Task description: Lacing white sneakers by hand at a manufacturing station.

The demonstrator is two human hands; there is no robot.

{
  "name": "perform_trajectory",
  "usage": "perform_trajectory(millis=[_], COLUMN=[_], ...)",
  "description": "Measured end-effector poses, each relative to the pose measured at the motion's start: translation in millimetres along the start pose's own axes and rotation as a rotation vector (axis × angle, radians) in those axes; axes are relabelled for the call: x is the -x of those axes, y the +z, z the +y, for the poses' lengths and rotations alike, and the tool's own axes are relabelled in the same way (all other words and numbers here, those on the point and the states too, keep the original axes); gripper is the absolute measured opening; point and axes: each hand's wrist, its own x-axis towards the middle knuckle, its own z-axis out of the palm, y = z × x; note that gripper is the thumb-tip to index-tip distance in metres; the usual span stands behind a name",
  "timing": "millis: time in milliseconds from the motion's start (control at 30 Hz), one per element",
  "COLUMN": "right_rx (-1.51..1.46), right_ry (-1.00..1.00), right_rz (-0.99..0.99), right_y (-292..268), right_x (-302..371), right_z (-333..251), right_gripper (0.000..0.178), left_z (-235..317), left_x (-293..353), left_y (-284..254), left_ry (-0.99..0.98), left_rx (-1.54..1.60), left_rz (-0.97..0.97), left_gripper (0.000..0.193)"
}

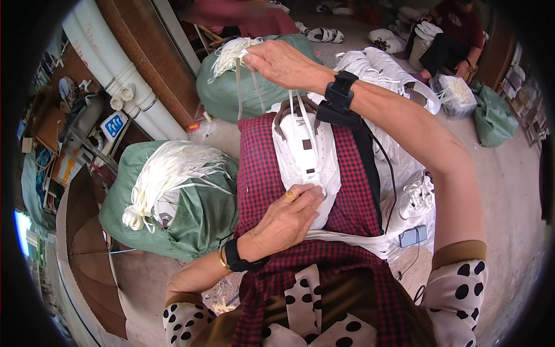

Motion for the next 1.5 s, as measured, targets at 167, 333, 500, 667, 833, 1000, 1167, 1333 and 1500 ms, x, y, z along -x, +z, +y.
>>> perform_trajectory(millis=[167,333,500,667,833,1000,1167,1333,1500], right_rx=[0.057,-0.404,-0.918,-1.208,-1.081,-1.103,-1.284,-1.276,-1.258], right_ry=[-0.033,0.387,0.455,0.359,0.193,0.287,0.209,0.002,-0.069], right_rz=[-0.039,-0.195,-0.202,-0.404,-0.379,-0.364,-0.045,-0.074,-0.100], right_y=[-1,-34,-54,-43,10,-11,-89,-140,-159], right_x=[-16,13,30,51,90,86,32,22,21], right_z=[3,-19,-96,-156,-193,-193,-167,-146,-143], right_gripper=[0.039,0.030,0.029,0.037,0.041,0.038,0.026,0.019,0.021], left_z=[2,-19,-39,-47,-45,-29,-51,-75,-72], left_x=[1,-1,-31,-35,-41,-36,-13,-4,-9], left_y=[0,-10,-30,-16,-9,-19,-55,-71,-64], left_ry=[-0.036,-0.060,-0.377,-0.288,-0.085,-0.125,-0.367,-0.436,-0.368], left_rx=[0.037,0.288,0.189,0.006,0.002,0.052,0.259,0.182,0.213], left_rz=[0.028,0.207,0.390,0.284,0.316,0.292,0.380,0.530,0.493], left_gripper=[0.042,0.027,0.020,0.025,0.027,0.026,0.021,0.015,0.014])
